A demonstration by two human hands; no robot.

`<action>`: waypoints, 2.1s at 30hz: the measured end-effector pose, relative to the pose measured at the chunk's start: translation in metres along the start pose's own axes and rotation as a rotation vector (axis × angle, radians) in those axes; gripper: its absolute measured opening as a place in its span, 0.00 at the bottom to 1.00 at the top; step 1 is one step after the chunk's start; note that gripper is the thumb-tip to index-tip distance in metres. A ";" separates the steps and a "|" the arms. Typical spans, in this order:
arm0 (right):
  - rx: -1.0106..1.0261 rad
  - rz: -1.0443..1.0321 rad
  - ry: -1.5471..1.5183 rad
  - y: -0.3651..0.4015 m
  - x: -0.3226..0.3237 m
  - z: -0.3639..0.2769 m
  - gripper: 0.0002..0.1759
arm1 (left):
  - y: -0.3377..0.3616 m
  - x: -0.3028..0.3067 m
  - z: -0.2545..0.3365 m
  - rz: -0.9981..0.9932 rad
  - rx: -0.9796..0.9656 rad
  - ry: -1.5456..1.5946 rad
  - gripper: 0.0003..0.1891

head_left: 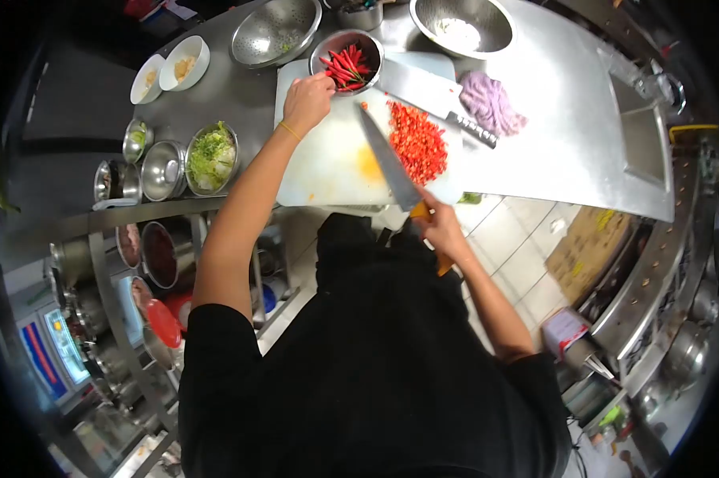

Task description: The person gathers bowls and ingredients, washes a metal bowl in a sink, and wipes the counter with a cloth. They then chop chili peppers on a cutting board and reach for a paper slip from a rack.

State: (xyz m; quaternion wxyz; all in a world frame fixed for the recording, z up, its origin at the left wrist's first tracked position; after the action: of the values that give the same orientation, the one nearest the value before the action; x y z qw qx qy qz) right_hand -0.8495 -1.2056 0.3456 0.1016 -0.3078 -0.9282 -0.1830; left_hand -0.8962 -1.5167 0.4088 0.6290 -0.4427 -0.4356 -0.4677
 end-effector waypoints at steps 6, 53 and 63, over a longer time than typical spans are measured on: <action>-0.172 0.013 -0.136 0.010 0.020 -0.023 0.30 | 0.005 0.016 -0.002 0.029 -0.034 0.048 0.03; 0.081 0.186 0.243 -0.056 -0.010 -0.039 0.12 | 0.053 0.004 -0.173 0.094 0.367 -0.038 0.14; -0.030 0.008 0.128 -0.073 -0.018 -0.050 0.29 | 0.028 0.015 -0.191 -0.261 0.451 -0.232 0.13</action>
State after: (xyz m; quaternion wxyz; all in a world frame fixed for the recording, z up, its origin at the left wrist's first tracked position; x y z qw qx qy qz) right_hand -0.8756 -1.2893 0.3659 0.1568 -0.3004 -0.9157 -0.2158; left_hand -0.8408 -1.6994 0.3751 0.5919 -0.2825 -0.6510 -0.3822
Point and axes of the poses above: each hand's wrist, its own y-axis away from the middle knuckle, its own x-axis out of the back of the hand, z = x × y, the point moved 7 cm from there along -y, towards the middle knuckle, and after that the axes turned 4 degrees about -z, right-handed, at the moved point
